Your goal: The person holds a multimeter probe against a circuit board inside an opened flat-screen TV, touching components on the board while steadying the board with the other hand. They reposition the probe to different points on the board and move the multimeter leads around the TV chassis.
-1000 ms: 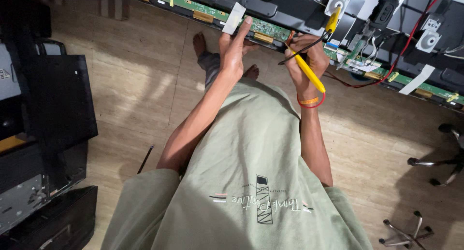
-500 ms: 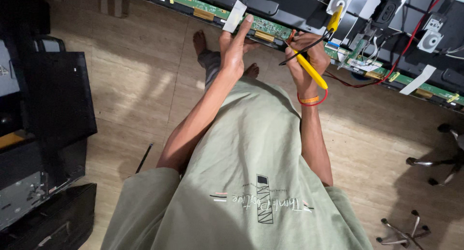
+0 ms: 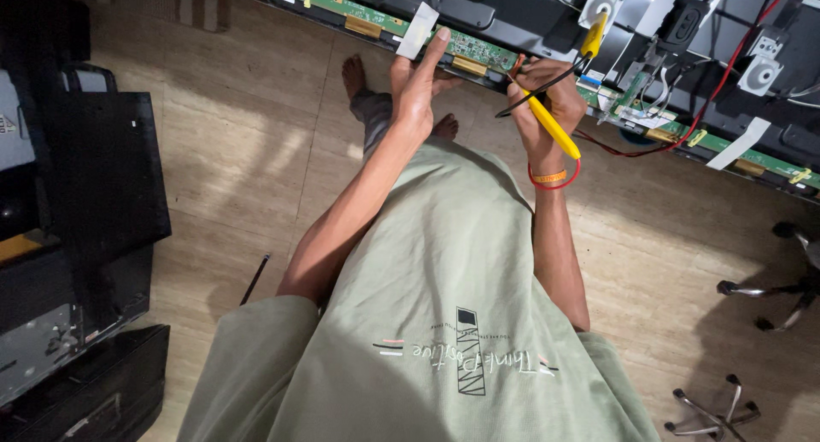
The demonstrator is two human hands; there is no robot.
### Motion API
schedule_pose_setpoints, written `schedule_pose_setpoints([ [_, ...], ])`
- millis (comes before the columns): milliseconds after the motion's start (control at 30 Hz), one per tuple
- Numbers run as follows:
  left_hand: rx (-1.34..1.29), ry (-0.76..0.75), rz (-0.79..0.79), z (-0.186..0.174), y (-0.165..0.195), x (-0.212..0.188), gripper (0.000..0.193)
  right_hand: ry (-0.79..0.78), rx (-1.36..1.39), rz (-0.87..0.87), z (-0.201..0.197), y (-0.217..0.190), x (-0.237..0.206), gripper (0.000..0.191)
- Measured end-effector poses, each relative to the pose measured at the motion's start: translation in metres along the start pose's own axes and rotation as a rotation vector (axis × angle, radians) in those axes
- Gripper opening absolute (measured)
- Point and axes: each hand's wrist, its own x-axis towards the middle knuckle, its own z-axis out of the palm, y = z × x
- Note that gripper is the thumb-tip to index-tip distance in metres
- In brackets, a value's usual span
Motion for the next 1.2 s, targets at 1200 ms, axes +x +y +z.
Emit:
schedule_pose_setpoints([
  [1200, 0.02, 0.001, 0.013, -0.037, -0.01, -0.004, 0.055, -0.013, 0.023, 0.01, 0.023, 0.002, -0.027, 0.015],
])
